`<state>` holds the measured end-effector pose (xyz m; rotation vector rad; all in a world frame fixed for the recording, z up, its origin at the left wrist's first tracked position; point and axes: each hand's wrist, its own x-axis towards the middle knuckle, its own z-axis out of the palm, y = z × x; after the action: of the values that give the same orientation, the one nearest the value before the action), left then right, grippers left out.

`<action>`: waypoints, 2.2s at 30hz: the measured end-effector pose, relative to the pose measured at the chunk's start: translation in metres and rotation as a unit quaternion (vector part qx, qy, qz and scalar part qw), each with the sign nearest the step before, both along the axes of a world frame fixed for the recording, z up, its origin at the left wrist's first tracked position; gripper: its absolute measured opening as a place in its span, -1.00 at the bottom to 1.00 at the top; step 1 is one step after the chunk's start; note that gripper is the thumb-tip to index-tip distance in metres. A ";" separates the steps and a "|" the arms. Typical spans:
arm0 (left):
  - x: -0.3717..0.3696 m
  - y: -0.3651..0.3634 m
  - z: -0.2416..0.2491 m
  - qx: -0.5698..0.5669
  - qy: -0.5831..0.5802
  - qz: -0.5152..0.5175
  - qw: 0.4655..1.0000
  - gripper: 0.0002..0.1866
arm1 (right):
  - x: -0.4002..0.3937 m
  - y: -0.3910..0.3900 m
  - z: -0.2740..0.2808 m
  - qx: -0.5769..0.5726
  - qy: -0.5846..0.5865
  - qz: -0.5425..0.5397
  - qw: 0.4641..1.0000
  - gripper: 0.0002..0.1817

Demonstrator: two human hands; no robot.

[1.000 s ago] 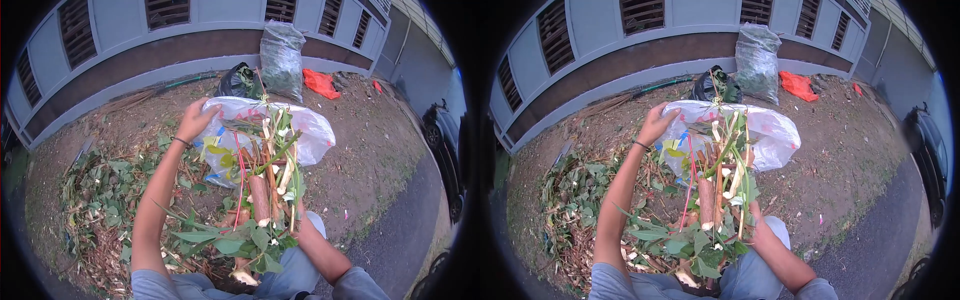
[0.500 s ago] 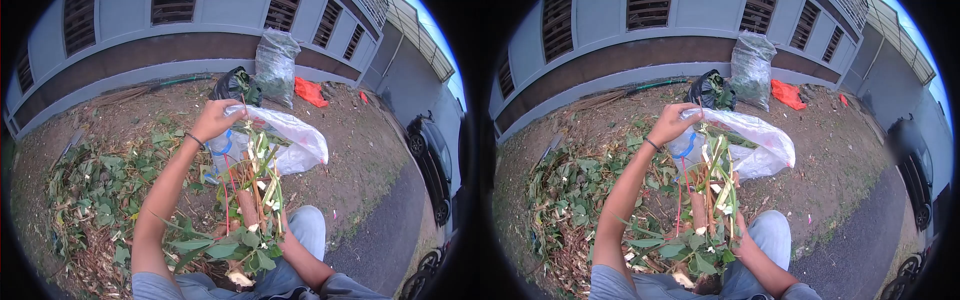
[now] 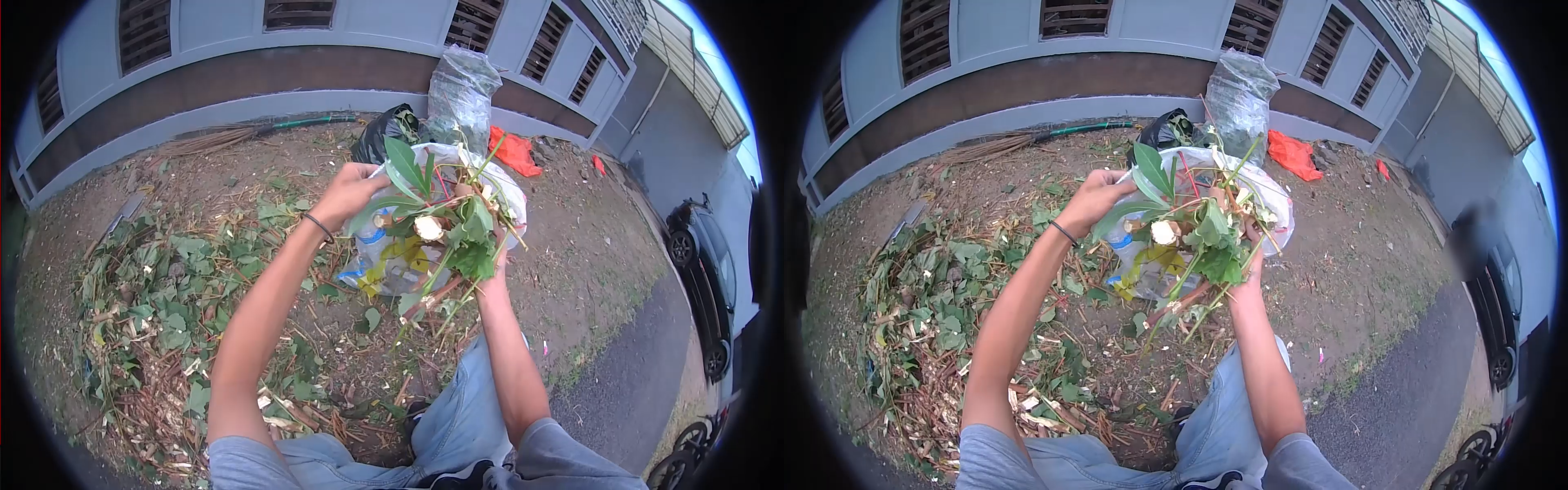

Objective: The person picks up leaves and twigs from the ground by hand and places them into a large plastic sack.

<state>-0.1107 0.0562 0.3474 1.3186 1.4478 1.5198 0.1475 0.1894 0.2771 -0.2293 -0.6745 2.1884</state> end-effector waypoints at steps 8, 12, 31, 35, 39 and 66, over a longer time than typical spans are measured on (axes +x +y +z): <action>0.047 -0.001 0.032 0.105 0.127 0.035 0.986 -0.70 | -0.084 0.065 -0.015 -0.051 -0.063 -0.007 0.997 -0.46; 0.062 -0.008 0.030 0.125 0.199 0.063 0.970 -0.65 | -0.132 0.113 -0.021 -0.023 0.032 -0.039 0.998 -0.52; -0.006 -0.011 -0.129 -0.008 -0.327 0.263 0.908 -0.62 | -0.243 0.055 -0.043 -0.211 -0.118 -0.205 0.949 -0.32; -0.016 -0.029 -0.165 -0.088 -0.432 0.245 0.864 -0.70 | -0.265 0.022 -0.049 -0.204 -0.420 -0.300 0.832 0.19; -0.036 -0.047 -0.167 -0.086 -0.525 0.192 0.825 -0.84 | -0.273 0.046 -0.097 -0.081 -0.572 -0.234 0.782 0.31; -0.097 -0.032 -0.099 -0.021 -0.454 0.213 0.865 -0.64 | -0.157 0.110 -0.070 0.506 -0.660 -0.196 0.519 -0.57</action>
<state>-0.2081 0.0244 0.2480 0.1186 1.1268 1.9741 -0.0100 0.2999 0.2074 -1.2683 -2.2577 0.4778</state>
